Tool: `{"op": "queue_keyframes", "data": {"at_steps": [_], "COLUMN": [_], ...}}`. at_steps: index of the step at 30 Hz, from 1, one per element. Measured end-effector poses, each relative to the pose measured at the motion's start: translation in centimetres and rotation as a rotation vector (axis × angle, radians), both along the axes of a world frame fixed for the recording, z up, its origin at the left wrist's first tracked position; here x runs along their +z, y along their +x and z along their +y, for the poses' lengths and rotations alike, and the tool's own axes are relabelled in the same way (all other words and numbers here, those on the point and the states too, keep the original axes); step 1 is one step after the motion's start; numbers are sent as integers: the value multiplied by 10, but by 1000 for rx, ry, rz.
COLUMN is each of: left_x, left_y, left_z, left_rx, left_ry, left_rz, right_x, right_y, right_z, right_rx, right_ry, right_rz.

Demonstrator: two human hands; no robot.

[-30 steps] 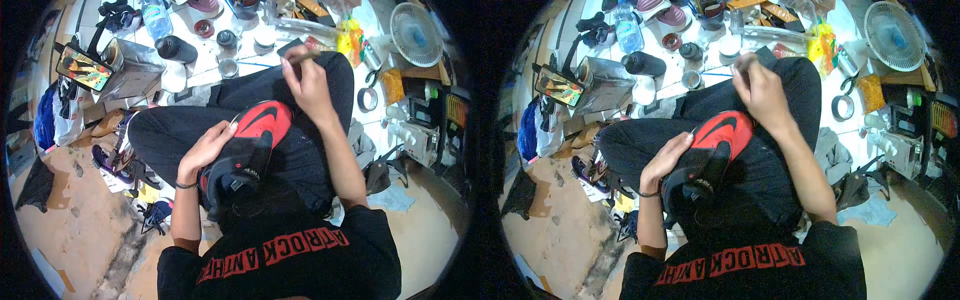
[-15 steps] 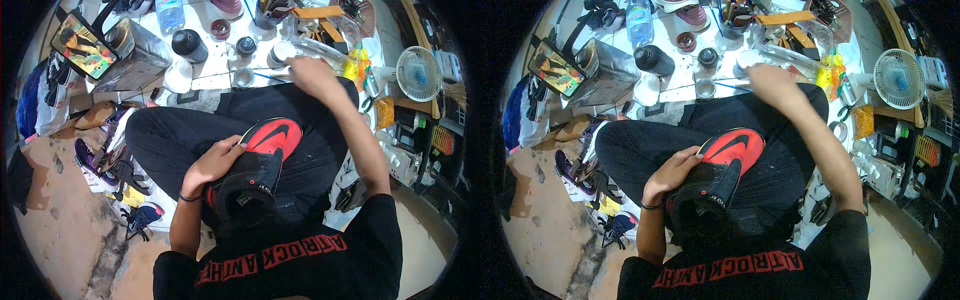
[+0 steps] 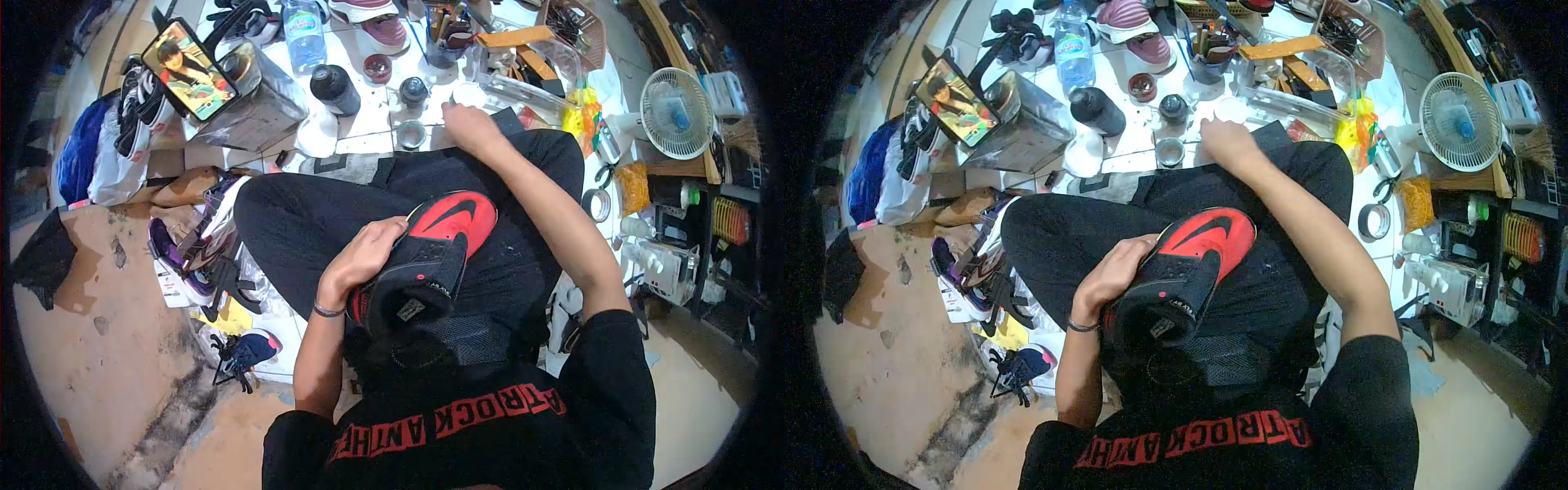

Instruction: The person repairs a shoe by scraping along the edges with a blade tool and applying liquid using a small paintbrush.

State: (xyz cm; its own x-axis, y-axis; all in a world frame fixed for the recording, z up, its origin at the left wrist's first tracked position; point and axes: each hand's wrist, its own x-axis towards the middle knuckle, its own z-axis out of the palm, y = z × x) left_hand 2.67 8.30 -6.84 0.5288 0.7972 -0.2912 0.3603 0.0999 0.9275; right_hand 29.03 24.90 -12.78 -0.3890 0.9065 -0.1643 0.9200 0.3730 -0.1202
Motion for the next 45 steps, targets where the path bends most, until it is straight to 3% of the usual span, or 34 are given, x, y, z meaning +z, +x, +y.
{"op": "queue_keyframes", "data": {"at_steps": [3,5,7,9,10,13,18,25,45], "left_x": [15,35,52,46,45,35,25,27,31], "left_y": [-1,0,-5,-18,-26,-42,-53,-49,-47], "left_z": [-4,-3,2,10,16,30,34,49,46], "left_rx": [91,203,365,446,473,598,516,566,633], "left_ry": [-5,-86,-258,-22,2,26,167,69,-2], "left_rz": [25,-20,-131,-178,-196,-370,-429,-698,-670], "right_x": [55,89,99,102,93,71,54,25,14], "right_y": [18,27,35,28,24,9,-11,-24,-28], "right_z": [-6,-13,-15,-17,-15,-10,-12,-10,-13], "right_rx": [-99,-87,-191,-297,-255,-244,-238,-50,11], "right_ry": [74,203,29,-121,-78,-20,-26,64,73], "right_rz": [209,497,876,1239,1299,1208,980,793,697]}}
